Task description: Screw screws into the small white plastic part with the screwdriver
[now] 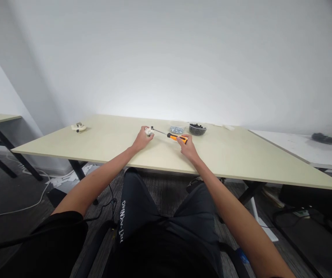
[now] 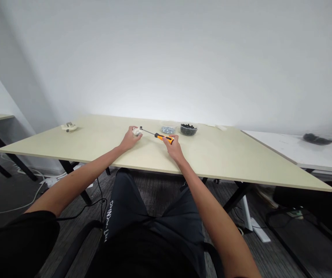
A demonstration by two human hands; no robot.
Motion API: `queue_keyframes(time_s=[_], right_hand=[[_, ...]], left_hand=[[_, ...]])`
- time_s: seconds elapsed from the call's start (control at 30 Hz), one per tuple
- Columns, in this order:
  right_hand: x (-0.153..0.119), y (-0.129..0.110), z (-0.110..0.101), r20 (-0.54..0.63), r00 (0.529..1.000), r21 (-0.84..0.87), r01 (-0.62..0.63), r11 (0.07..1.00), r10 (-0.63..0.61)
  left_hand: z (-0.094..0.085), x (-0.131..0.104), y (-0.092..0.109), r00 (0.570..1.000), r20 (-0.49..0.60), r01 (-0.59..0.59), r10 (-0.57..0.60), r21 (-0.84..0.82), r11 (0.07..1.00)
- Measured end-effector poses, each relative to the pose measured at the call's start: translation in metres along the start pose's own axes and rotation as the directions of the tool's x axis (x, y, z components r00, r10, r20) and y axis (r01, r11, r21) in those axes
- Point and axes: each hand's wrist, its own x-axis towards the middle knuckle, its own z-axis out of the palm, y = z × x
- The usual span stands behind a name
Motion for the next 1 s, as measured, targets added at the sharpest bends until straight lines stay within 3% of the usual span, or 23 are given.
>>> queue_keyframes(time_s=[0.13,0.33,0.47,0.77,1.0], right_hand=[[-0.0024,-0.0016,-0.0003,-0.023,1.0,-0.032,0.015,0.999,-0.016],[-0.0033,-0.0012,-0.0003,0.033,0.996,-0.08,-0.081,0.993,0.084],[-0.0018,0.0023,0.0014,0.055,0.997,-0.033,-0.053,0.998,0.055],[-0.004,-0.0019,-0.0018,0.019,1.0,-0.134,-0.007,0.991,0.009],[-0.0055,-0.0047,0.0004,0.086,0.99,0.011,-0.116,0.993,0.115]], left_hand=[[-0.0002,0.0005,-0.0001,1.0,-0.008,0.002,-0.003,-0.011,1.0],[-0.0012,-0.0003,0.0025,1.0,-0.009,0.015,-0.015,-0.013,1.0],[-0.0009,0.0003,0.0025,0.999,-0.02,0.027,-0.027,-0.012,1.0],[-0.0011,0.0001,0.0009,1.0,-0.012,0.001,-0.001,-0.014,1.0],[-0.0013,-0.0004,0.0025,1.0,-0.005,0.007,-0.007,-0.001,1.0]])
